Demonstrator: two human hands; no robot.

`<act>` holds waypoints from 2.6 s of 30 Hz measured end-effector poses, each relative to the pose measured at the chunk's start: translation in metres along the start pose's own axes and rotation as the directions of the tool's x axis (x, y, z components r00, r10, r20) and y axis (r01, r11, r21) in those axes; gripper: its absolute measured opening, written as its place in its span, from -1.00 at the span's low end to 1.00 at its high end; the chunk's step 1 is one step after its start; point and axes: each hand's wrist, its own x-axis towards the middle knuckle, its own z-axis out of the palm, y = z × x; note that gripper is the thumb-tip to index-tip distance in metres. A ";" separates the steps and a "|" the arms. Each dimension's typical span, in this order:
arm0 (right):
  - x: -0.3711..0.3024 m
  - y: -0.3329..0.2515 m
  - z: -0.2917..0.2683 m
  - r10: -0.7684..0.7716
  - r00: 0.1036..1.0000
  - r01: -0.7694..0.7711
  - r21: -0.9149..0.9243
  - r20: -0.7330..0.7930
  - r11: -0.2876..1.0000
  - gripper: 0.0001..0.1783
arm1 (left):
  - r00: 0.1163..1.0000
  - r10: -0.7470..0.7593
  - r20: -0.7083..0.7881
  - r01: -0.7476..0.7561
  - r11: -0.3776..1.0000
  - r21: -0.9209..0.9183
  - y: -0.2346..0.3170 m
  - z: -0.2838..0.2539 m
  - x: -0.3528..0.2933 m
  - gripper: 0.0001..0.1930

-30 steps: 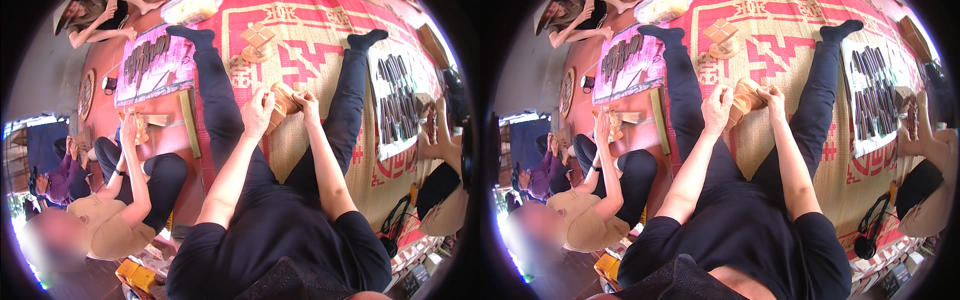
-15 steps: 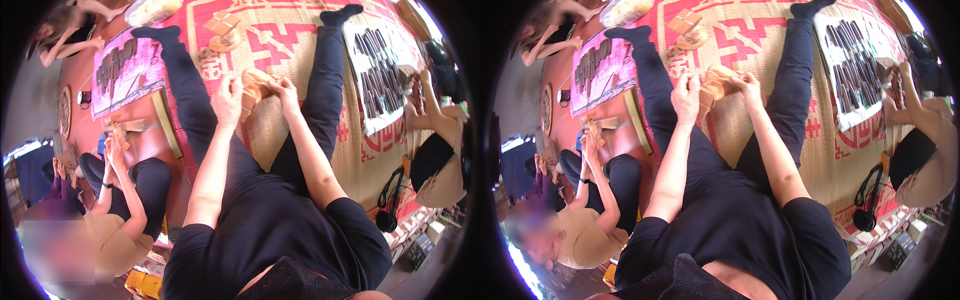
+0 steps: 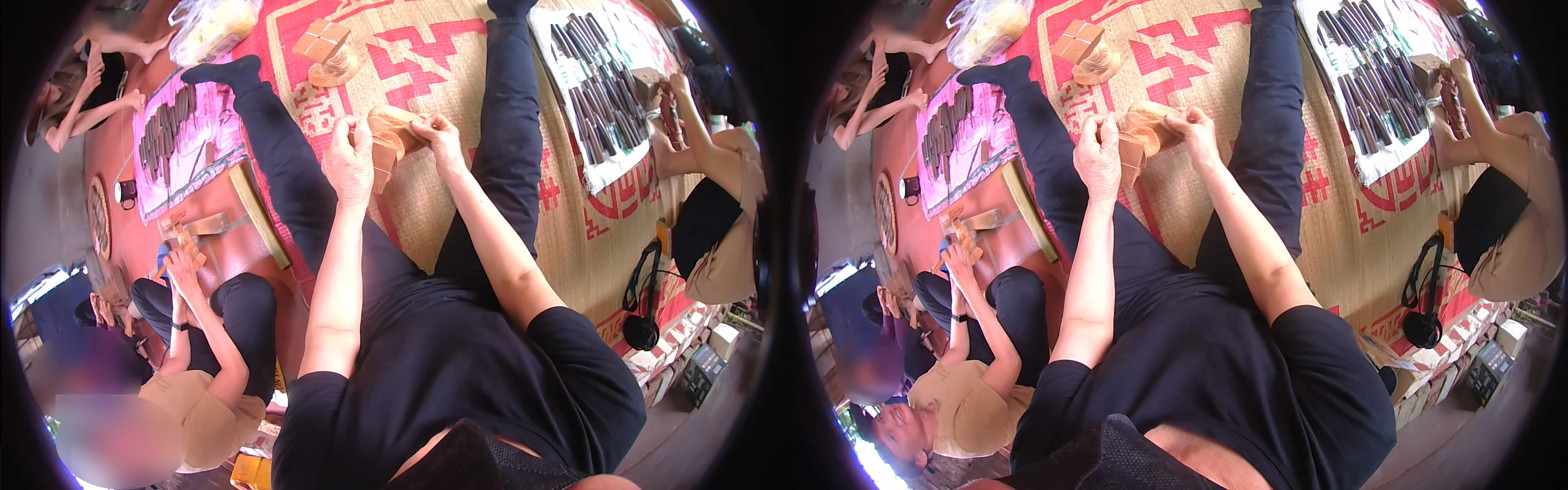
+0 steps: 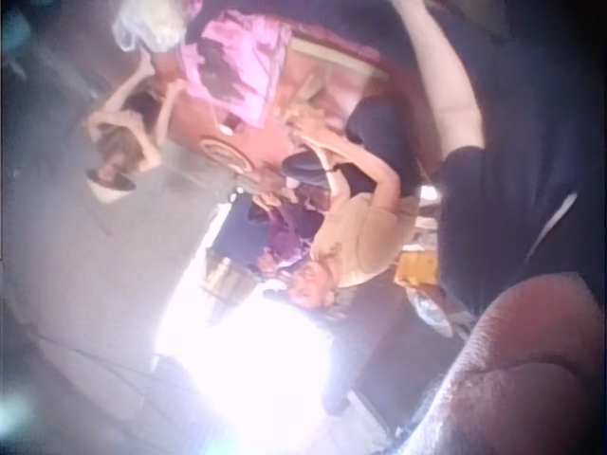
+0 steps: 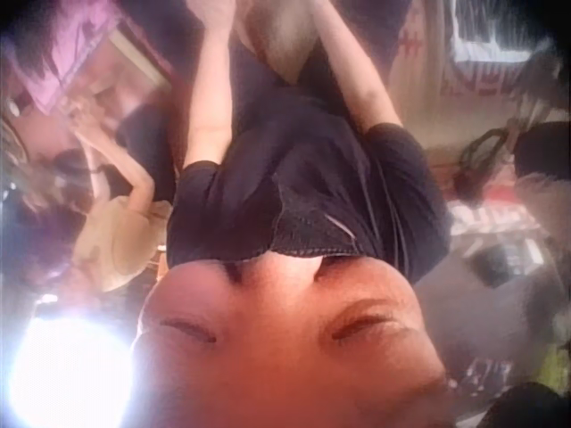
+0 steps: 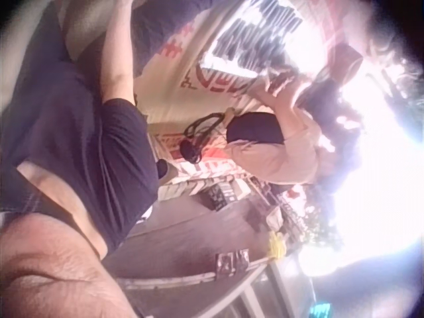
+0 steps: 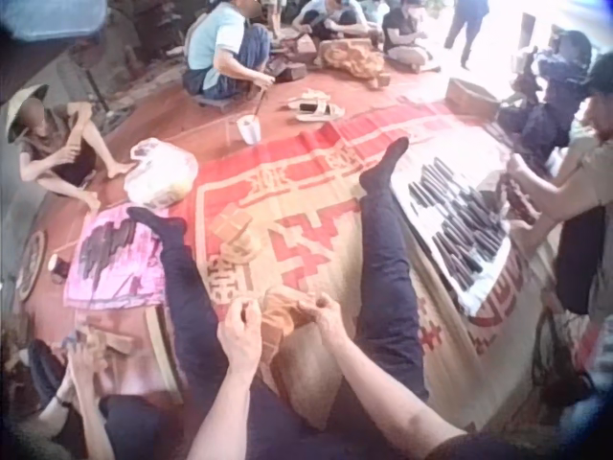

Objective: The person sits on a mat and carves a small wooden block using a chisel and mallet. They repeatedly strike the chisel to shape the wood, occasionally rotating the block to work on different sides.

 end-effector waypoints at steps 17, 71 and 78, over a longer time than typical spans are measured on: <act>0.005 0.011 -0.015 0.010 0.998 -0.010 0.013 -0.056 1.000 -0.77 | 0.999 -0.027 -0.034 0.025 0.997 -0.069 0.002 -0.007 0.000 -0.80; 0.012 -0.024 -0.002 0.028 0.999 -0.026 -0.095 0.025 0.995 -0.81 | 0.974 -0.094 0.207 0.114 0.990 -0.086 0.016 -0.021 -0.011 -0.66; 0.021 -0.020 -0.011 0.070 0.997 -0.064 -0.141 0.038 0.988 -0.86 | 0.984 0.051 0.169 -0.057 0.998 0.029 0.022 -0.011 -0.011 -0.79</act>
